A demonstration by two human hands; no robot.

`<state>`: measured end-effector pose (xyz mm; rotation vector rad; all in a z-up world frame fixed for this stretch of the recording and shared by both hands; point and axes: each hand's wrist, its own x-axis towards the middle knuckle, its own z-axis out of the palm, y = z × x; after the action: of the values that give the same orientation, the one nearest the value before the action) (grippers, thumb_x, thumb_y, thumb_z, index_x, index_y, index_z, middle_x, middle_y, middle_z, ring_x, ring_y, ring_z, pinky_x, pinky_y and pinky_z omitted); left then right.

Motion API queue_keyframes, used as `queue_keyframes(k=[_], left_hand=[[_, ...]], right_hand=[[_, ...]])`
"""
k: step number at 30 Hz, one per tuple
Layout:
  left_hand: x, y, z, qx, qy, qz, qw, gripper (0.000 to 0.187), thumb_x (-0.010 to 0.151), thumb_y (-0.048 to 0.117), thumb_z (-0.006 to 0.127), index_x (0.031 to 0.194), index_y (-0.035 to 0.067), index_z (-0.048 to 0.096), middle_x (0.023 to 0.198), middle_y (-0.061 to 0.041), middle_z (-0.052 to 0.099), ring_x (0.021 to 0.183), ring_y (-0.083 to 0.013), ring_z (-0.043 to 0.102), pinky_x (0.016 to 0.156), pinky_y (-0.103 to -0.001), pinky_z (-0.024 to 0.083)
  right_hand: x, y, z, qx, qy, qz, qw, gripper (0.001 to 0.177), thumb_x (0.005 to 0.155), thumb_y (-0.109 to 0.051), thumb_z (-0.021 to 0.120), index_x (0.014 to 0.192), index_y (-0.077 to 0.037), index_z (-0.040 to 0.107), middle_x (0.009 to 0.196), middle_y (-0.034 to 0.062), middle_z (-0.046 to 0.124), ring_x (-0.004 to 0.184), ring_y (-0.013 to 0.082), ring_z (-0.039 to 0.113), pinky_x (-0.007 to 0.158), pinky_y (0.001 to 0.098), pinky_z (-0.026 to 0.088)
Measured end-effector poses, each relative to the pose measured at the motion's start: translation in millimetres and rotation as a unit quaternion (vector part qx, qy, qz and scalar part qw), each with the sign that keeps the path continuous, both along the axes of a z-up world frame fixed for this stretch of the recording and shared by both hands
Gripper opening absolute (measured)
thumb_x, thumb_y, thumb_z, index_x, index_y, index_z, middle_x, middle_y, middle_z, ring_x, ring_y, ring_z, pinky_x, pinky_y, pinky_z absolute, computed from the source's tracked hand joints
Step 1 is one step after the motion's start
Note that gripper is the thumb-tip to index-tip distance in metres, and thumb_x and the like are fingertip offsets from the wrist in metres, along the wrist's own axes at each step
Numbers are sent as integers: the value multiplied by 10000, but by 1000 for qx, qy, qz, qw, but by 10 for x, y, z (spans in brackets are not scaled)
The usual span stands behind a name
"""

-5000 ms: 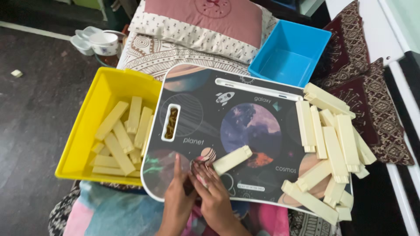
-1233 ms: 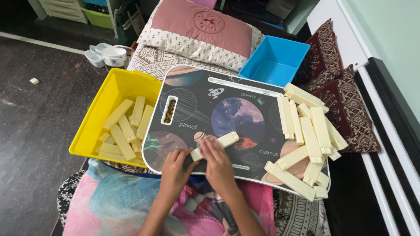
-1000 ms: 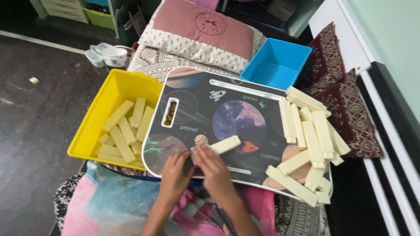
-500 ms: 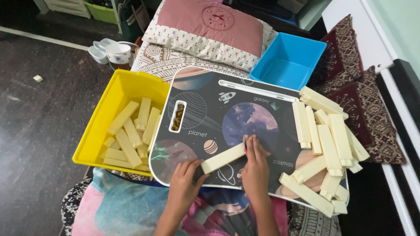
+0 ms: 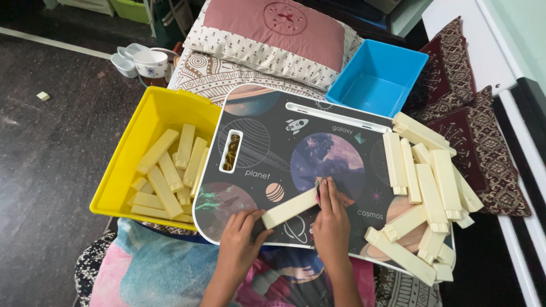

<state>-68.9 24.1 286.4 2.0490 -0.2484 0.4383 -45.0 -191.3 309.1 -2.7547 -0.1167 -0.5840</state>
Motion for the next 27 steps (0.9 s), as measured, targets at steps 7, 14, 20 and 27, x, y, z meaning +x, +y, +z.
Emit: queue_keyframes(k=[7,14,20,27], left_hand=[[-5,-14,4,-1,-6,4,1000,464,722,168,855,1142,48,697,1119,-113,697,992,-340,649,836,-423,528],[-5,-8,9,3,-9,4,1000,476,723,170,855,1153,44,695,1115,-114,694,988,-338,649,831,-425,527],[3,-16,-43,-1,-4,10,1000,472,709,168,861,1139,52,704,1079,-108,696,978,-331,651,825,-422,528],[6,-12,-179,5,24,15,1000,517,711,109,849,1190,68,658,1052,-120,689,993,-343,647,849,-422,527]], right_hand=[[1,3,15,4,-1,-1,1000,700,845,70,524,1527,-40,417,1566,188,457,1349,393,533,1101,474,439],[0,-9,-1,0,1,0,1000,706,839,67,526,1528,-38,411,1563,190,450,1344,402,532,1083,469,452],[-5,115,-5,-63,-32,32,997,664,840,97,497,1493,-20,476,1528,203,504,1393,377,505,1159,476,396],[-306,686,-90,-9,-34,217,975,551,870,78,487,1415,67,562,1487,224,550,1448,364,471,1222,486,358]])
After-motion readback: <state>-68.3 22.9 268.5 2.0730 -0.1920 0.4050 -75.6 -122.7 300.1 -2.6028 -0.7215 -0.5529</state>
